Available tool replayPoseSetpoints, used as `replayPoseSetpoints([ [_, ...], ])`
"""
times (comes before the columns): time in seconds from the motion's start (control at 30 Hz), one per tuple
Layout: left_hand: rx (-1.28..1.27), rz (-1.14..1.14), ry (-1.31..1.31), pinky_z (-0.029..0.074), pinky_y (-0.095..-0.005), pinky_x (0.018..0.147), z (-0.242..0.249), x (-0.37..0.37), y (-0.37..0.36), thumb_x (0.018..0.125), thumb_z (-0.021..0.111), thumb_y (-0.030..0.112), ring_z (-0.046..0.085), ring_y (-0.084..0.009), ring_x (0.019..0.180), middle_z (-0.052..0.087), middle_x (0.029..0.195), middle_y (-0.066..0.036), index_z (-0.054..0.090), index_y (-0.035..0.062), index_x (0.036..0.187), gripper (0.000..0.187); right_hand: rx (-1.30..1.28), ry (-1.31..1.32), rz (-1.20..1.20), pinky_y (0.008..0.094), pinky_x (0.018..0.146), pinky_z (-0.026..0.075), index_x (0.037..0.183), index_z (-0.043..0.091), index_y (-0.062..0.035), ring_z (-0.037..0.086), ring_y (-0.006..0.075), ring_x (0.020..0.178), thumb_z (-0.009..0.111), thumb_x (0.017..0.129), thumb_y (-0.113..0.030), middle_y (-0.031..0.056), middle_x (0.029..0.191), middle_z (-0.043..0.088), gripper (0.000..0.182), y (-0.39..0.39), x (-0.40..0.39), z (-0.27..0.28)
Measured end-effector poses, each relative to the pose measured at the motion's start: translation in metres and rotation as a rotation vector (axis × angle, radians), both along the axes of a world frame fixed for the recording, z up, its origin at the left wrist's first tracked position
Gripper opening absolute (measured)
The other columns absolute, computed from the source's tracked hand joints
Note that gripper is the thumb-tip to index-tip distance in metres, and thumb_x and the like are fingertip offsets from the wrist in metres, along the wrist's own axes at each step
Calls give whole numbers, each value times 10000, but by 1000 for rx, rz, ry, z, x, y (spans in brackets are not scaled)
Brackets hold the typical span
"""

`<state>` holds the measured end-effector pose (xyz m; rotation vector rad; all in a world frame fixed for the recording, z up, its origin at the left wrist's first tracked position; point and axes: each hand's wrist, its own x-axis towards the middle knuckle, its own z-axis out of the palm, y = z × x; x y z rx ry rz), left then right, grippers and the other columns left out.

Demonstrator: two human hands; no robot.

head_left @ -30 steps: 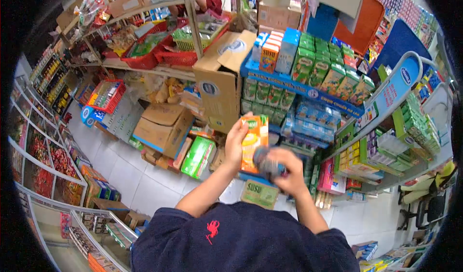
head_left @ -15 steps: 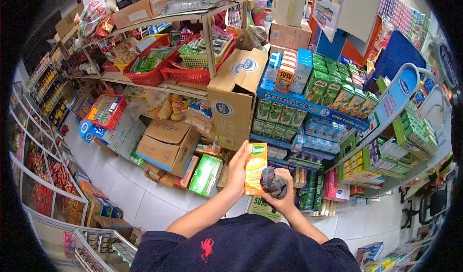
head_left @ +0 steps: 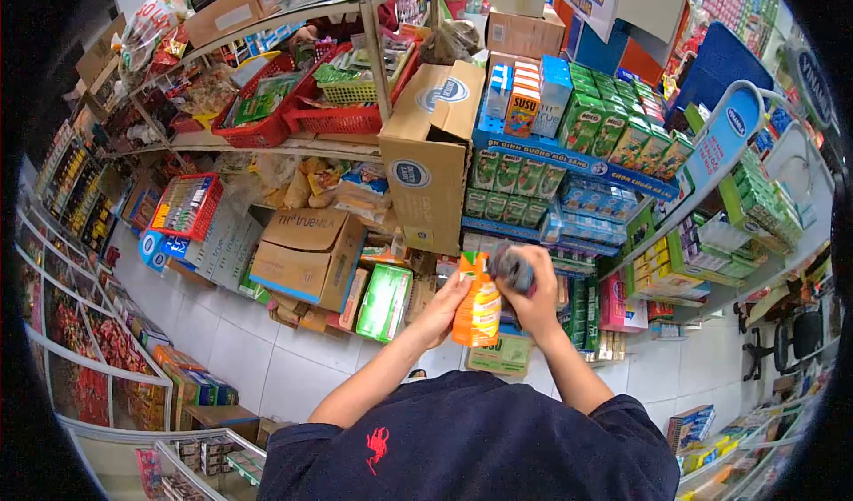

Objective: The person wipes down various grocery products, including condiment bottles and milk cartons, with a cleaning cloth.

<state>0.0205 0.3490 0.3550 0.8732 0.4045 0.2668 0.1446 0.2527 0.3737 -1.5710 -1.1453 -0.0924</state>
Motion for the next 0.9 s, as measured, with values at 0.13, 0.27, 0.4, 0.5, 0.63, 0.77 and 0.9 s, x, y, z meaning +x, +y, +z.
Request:
replayPoseSetpoints([
  [0.13,-61,148,-112,450,-313,798,-12,30,8,879,306,455,536,-162,938,536,1046,-85,420,40,1154,510,-33,-285,25,350,726,446,1001,532,-95,530,294,868,735,514,-150,127,954,507,531,-12,-17,14],
  [0.27,-76,-44,-184,485,-298,705,4,39,26,874,256,497,584,-176,808,579,935,-97,471,43,1088,546,-127,-454,281,347,723,462,958,574,-111,554,277,847,672,478,-69,102,941,534,492,-30,-11,12],
  [0.4,-91,-176,-350,465,-281,693,-7,41,12,869,276,504,558,-149,775,567,932,-64,462,45,1110,551,110,-224,-17,364,716,430,881,561,-41,536,295,802,676,552,-76,134,860,554,350,-1,27,32],
  [0.5,23,108,-165,451,-270,734,-4,43,2,871,286,495,545,-135,851,550,1000,-52,443,46,1139,546,207,-371,52,347,687,460,914,589,-96,564,274,800,666,493,-79,112,864,559,427,-2,18,12],
  [0.63,67,126,-103,418,-264,794,-2,28,16,881,263,482,519,-129,915,516,1069,-46,389,56,1193,543,-41,-610,448,332,646,478,943,605,-139,577,256,762,633,437,-125,81,878,566,507,-14,2,0],
  [0.77,48,154,-111,402,-280,833,18,23,11,888,237,479,495,-129,958,506,1082,-52,370,71,1212,537,65,-383,146,349,666,467,941,596,-137,568,292,794,702,479,-106,114,934,562,475,10,14,25],
  [0.9,-54,129,-212,455,-317,777,11,21,29,877,246,493,553,-192,886,549,1019,-97,435,71,1144,534,1,-570,448,332,629,465,934,604,-139,563,260,765,619,440,-130,78,892,553,495,4,-22,28],
])
